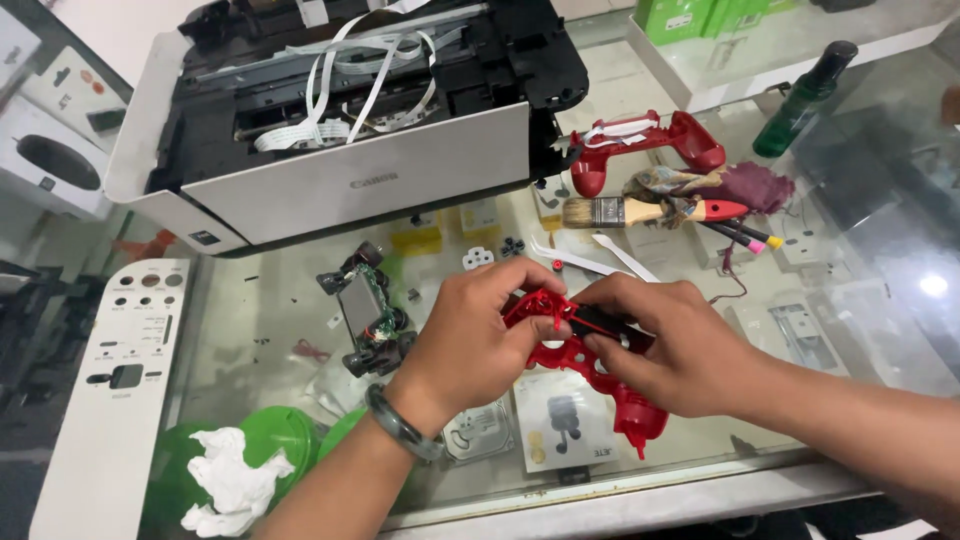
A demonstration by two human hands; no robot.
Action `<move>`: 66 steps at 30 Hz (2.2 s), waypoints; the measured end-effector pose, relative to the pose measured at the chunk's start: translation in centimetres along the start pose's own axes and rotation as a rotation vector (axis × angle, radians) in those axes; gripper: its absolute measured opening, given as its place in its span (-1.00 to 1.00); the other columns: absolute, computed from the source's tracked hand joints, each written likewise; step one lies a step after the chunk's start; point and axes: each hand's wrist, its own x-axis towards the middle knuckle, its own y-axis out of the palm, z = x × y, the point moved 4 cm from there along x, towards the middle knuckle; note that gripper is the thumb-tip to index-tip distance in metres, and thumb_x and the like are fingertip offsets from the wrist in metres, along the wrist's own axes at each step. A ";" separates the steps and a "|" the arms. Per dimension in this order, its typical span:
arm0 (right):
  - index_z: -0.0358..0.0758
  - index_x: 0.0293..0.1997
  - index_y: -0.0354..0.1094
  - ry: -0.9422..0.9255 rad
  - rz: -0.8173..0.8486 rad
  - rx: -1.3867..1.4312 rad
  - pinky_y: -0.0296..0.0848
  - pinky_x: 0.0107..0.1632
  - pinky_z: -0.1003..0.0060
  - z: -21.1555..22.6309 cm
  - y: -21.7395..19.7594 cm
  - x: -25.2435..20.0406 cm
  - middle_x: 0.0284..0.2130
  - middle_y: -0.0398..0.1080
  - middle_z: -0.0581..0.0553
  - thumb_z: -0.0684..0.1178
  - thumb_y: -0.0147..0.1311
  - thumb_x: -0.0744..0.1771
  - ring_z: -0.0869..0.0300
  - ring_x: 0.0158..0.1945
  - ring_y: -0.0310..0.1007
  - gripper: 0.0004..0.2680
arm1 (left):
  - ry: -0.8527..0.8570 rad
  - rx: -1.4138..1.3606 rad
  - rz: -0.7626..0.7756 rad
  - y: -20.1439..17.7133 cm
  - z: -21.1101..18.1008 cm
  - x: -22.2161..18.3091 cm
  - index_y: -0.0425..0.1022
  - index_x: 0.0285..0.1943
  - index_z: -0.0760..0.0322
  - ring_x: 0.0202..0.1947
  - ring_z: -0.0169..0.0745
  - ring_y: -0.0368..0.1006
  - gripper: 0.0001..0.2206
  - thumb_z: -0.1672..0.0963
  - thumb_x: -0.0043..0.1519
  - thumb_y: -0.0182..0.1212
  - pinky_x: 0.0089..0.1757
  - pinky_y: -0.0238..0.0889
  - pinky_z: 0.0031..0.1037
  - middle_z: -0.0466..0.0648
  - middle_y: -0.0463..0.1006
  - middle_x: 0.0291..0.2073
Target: Assembling a red game controller by fitting internal components into the shell
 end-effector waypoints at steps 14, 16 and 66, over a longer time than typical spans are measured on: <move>-0.29 -0.09 0.49 -0.120 -0.087 -0.028 0.60 -0.38 0.24 0.9 -0.5 -1.1 -0.52 0.61 -0.16 -0.20 0.18 0.24 0.04 -0.50 0.64 -0.81 | 0.201 0.206 -0.010 0.4 -1.5 -0.7 0.59 -0.11 0.21 -0.41 0.06 0.60 -0.84 0.20 0.14 0.39 -0.44 0.53 -0.35 0.05 0.59 -0.41; -0.28 -0.08 0.49 -0.130 -0.096 -0.019 0.60 -0.39 0.27 0.6 -0.4 -0.8 -0.53 0.61 -0.15 -0.19 0.19 0.24 0.05 -0.50 0.65 -0.81 | 0.219 0.232 -0.008 0.2 -1.4 -0.3 0.59 -0.11 0.19 -0.38 0.05 0.60 -0.84 0.19 0.15 0.38 -0.37 0.52 -0.34 0.02 0.60 -0.40; -0.27 -0.30 0.49 0.124 0.109 0.045 0.31 -0.64 0.25 -2.1 1.0 0.1 -0.76 0.38 -0.23 -0.14 0.15 0.25 0.03 -0.73 0.30 -0.93 | -0.130 -0.019 0.150 1.5 3.0 0.2 0.45 -0.43 0.37 -0.85 -0.26 0.39 -0.64 0.12 0.43 -0.08 -0.76 0.24 -0.59 0.10 0.49 -0.69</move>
